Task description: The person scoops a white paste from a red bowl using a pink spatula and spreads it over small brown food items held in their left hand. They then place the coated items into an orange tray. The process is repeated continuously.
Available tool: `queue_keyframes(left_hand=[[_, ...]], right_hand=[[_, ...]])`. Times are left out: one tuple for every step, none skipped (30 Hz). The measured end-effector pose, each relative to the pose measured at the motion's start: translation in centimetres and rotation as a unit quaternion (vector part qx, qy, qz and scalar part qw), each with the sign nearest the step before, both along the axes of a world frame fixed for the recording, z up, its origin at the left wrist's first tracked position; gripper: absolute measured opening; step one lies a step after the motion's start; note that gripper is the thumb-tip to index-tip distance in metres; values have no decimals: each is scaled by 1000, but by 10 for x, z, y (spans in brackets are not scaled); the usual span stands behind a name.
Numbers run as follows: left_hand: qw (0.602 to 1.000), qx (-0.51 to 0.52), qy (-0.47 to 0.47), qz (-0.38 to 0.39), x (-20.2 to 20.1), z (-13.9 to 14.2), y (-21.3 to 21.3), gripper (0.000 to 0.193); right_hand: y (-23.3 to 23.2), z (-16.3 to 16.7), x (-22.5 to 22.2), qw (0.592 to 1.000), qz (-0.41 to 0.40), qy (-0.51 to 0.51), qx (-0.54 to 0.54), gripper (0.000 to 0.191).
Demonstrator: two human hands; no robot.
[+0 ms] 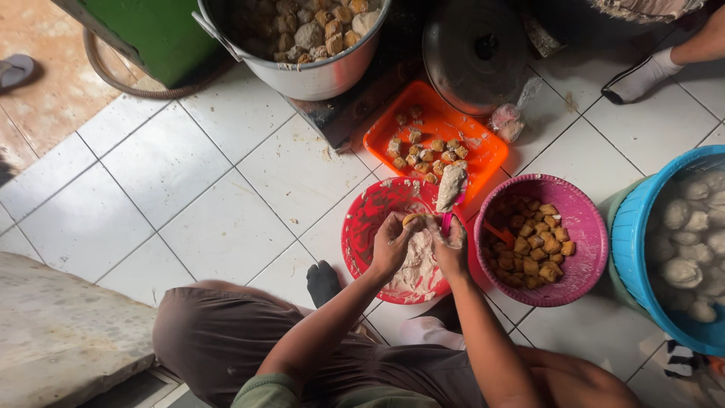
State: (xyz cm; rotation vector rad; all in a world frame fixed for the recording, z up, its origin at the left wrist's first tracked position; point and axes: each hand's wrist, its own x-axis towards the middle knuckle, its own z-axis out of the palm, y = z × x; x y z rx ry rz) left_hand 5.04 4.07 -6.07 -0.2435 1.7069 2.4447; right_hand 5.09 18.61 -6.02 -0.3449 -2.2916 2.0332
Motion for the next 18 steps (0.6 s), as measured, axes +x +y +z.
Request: queue_keyframes(left_hand=[[995,77,-51,-25,-2,-3,-3,15],[982,154,-103,-49,-5,-5,-7,17],[980,140,-123,-74,-11,-7,-12,16],[976,127,-143,-100,-19,-8,-16,16],[971,116,-165,-126,-24,-8,-19,16],[968,106,-165,-158,-29,-8,-21,19],[963,98,-167,-189,-36,-6,-24,23],[957,89,-168,-220,-40,-3,-24,28],[962,93,-150,-208,-43,1,-20,27],[968,95,-129,-195,-49,6,-17,27],[973,96,-107,-181,-54,12,-13,27],[980,78,-120,-141,-59,18,-12,27],[984,59,-132,-100,-65,25,-11,26],[987,41,-144,-58,-71,33,-11,26],[990,30,-132,-32,-77,40,-11,27],[992,18,-122,-5,-81,48,-10,29],[994,7,-110,22,-83,55,-10,31],[996,-25,-83,26,-83,62,-10,30]], right_hand=[[4,-3,-2,1000,6,5,-21,16],[8,-5,-4,999,12,10,-42,15],[11,-7,-7,998,17,16,-62,15],[13,-7,-10,996,23,-6,-85,15],[16,-5,-14,993,29,-30,-107,15],[19,-3,-15,990,34,-58,-127,15],[21,2,-17,993,44,-40,-99,13],[23,7,-21,996,54,-23,-72,12],[24,13,-23,997,65,-4,-44,11],[25,19,-24,997,60,47,13,15],[25,25,-26,991,56,99,70,18],[25,30,-28,979,54,150,126,22],[25,33,-28,991,51,109,62,23],[25,36,-26,997,49,67,-2,29],[25,37,-23,997,47,21,-66,36],[24,36,-19,996,49,-1,-70,39],[24,35,-14,996,51,-23,-74,42],[24,32,-11,995,53,-43,-76,44]])
